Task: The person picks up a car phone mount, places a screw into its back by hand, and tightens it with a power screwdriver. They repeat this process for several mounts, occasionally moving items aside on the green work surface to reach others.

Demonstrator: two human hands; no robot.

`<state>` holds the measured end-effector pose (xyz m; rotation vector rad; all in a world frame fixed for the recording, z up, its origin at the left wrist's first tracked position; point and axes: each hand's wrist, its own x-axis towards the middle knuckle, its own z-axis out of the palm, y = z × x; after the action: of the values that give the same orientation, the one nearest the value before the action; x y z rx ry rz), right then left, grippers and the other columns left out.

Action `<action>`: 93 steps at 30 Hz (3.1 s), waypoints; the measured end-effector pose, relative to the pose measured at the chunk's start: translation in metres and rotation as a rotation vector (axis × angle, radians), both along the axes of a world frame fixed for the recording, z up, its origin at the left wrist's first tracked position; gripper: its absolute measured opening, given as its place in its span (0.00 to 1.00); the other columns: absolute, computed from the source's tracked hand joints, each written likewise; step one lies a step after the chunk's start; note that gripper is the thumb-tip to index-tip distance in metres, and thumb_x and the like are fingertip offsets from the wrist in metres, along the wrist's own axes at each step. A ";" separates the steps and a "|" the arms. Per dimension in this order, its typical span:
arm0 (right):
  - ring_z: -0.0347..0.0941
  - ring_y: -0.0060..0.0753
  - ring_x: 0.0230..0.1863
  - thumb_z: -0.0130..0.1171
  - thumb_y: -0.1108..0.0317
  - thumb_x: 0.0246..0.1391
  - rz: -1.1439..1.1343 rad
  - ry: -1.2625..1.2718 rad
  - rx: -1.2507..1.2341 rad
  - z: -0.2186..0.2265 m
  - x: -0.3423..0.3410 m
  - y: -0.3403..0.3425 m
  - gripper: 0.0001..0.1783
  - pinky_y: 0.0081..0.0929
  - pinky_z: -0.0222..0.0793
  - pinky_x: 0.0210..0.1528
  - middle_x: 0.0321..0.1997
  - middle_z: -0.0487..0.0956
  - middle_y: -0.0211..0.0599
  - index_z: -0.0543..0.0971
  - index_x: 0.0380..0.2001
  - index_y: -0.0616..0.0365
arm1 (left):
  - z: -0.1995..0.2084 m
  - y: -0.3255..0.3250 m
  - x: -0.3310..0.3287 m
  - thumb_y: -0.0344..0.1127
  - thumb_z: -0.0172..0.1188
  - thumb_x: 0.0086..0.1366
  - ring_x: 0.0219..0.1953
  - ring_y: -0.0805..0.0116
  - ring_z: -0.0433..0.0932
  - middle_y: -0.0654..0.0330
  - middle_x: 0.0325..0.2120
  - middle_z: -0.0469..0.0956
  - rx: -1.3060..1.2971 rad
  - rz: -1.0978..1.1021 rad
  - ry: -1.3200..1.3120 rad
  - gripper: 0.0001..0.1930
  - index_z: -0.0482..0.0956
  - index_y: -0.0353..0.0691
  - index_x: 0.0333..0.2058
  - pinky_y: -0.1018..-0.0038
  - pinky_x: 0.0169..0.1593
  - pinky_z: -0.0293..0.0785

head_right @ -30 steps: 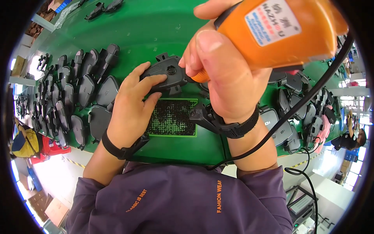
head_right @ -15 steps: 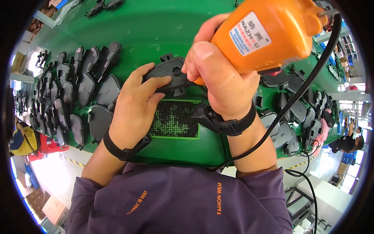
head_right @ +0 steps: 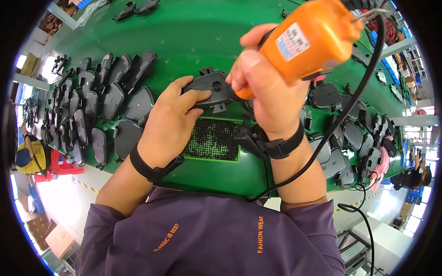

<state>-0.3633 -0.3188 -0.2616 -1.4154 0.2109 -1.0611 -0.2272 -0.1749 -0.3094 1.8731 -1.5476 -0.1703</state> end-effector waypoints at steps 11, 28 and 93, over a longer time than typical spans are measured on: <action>0.74 0.33 0.29 0.63 0.54 0.55 0.007 -0.051 -0.174 0.059 -0.037 0.033 0.33 0.38 0.75 0.39 0.27 0.73 0.34 0.66 0.56 0.64 | 0.003 0.026 -0.034 0.31 0.64 0.55 0.38 0.56 0.75 0.59 0.31 0.74 0.126 -0.354 -0.102 0.09 0.81 0.40 0.37 0.62 0.43 0.69; 0.68 0.27 0.23 0.63 0.55 0.54 0.149 0.024 -0.031 0.052 -0.035 0.032 0.27 0.31 0.70 0.32 0.23 0.70 0.30 0.67 0.49 0.61 | 0.004 0.026 -0.016 0.27 0.64 0.58 0.34 0.54 0.76 0.56 0.30 0.75 -0.040 -0.250 0.320 0.05 0.79 0.36 0.34 0.63 0.39 0.72; 0.69 0.25 0.20 0.60 0.66 0.56 0.186 0.151 0.004 0.018 0.097 0.028 0.15 0.29 0.71 0.28 0.21 0.71 0.31 0.70 0.43 0.62 | -0.011 0.002 0.014 0.34 0.67 0.58 0.43 0.44 0.77 0.43 0.37 0.77 -0.034 0.192 0.519 0.21 0.77 0.27 0.47 0.59 0.48 0.74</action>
<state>-0.2663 -0.2905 -0.2440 -1.4821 0.1867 -0.8023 -0.2129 -0.1731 -0.3204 1.7578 -1.0085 -0.4960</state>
